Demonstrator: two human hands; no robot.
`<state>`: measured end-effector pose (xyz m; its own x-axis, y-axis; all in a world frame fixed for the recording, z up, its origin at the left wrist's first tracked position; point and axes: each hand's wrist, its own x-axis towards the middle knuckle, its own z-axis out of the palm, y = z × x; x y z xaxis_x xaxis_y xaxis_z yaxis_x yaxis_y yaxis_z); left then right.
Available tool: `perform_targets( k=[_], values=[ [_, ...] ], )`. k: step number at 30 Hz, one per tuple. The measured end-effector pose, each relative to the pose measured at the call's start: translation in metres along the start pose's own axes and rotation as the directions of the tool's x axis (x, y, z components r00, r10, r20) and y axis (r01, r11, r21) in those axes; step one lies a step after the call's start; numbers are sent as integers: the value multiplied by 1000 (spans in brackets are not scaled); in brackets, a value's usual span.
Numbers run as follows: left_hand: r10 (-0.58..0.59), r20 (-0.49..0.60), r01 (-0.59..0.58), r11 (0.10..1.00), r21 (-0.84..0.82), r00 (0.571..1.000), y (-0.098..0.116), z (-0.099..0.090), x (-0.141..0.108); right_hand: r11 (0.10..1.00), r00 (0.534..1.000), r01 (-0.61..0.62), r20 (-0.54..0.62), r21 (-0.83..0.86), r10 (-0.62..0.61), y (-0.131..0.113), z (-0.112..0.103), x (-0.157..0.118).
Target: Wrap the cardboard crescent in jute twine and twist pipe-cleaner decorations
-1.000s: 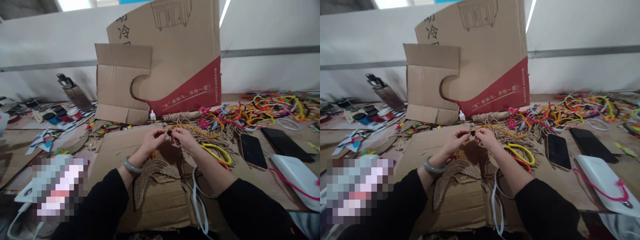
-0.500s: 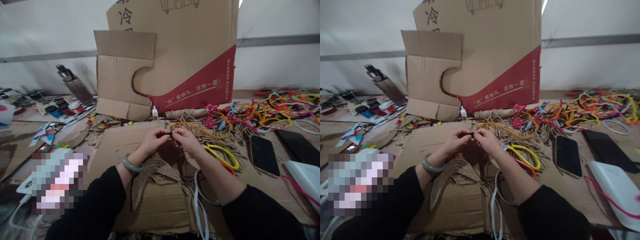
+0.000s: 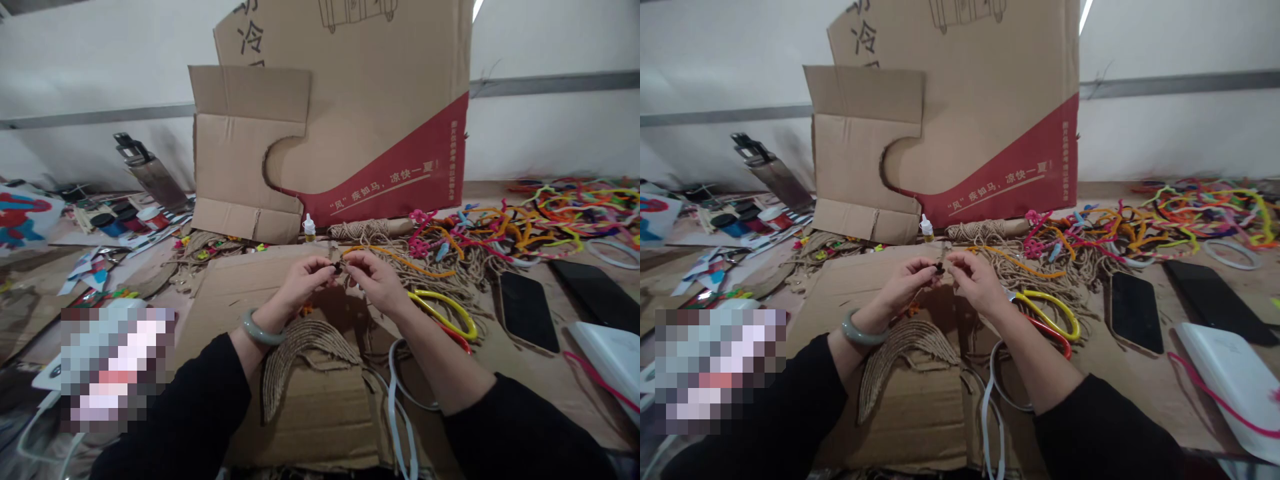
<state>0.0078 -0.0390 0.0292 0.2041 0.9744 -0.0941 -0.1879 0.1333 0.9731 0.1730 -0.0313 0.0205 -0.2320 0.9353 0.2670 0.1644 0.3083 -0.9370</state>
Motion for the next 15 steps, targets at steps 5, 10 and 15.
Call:
perform_targets(
  k=[5, 10, 15],
  values=[
    [-90, 84, 95, 994, -61, 992, 1, -3, -1, 900, 935, 354, 75, -254, -347, 1, -3, -3],
    [-110, 111, 121, 987, -101, 988, 0, -6, 0, 775, 863, 498, 140, -389, -485, 0, -4, -3],
    [-144, 139, 159, 981, -111, 980, -1, -6, 1, 733, 852, 513, 159, -447, -499, 1, -5, -3]
  ],
)
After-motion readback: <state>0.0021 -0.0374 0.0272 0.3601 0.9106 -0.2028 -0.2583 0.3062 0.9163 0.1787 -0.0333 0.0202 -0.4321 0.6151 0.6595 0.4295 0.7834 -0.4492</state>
